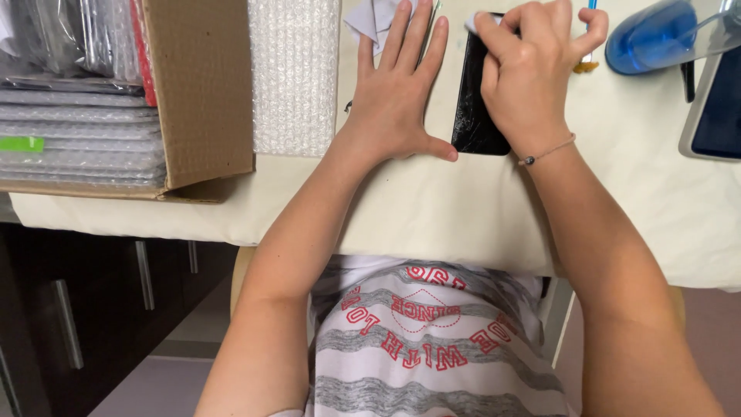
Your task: The person cleans a smartphone screen with a spray and cloth, then uses tweezers to carefully remove a ribbon cable from the back of the phone's display assembly.
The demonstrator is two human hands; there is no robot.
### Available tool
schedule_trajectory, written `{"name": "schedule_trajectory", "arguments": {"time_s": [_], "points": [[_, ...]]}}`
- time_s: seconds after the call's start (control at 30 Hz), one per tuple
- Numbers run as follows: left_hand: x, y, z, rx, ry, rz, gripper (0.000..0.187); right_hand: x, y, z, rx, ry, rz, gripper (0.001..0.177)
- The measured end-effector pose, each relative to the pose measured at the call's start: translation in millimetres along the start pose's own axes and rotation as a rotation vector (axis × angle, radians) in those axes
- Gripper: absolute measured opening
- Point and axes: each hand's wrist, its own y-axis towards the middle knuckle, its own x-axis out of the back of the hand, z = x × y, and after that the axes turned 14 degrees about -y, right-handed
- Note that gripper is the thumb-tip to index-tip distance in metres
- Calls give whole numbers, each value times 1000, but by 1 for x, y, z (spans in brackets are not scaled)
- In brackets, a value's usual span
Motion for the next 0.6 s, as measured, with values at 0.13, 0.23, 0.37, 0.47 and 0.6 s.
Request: {"name": "schedule_trajectory", "arguments": {"time_s": [0.13,0.23,0.37,0.47,0.6], "points": [[4,4,1,-8,5,-15,171,2,-6,-9,36,-22,19,45],[0,1,2,-13,-1,-21,171,-3,-3,-2,4,-13,19,45],[-3,2,2,-18,-16,-37,169,8,-9,9,26,-36,34,46],[0,1,1,-24,-26,-45,167,0,-11,0,-45,-22,27,45],[-3,-1,3,-16,-23,-33,166,3,-14,11,-35,-8,13,47]]}}
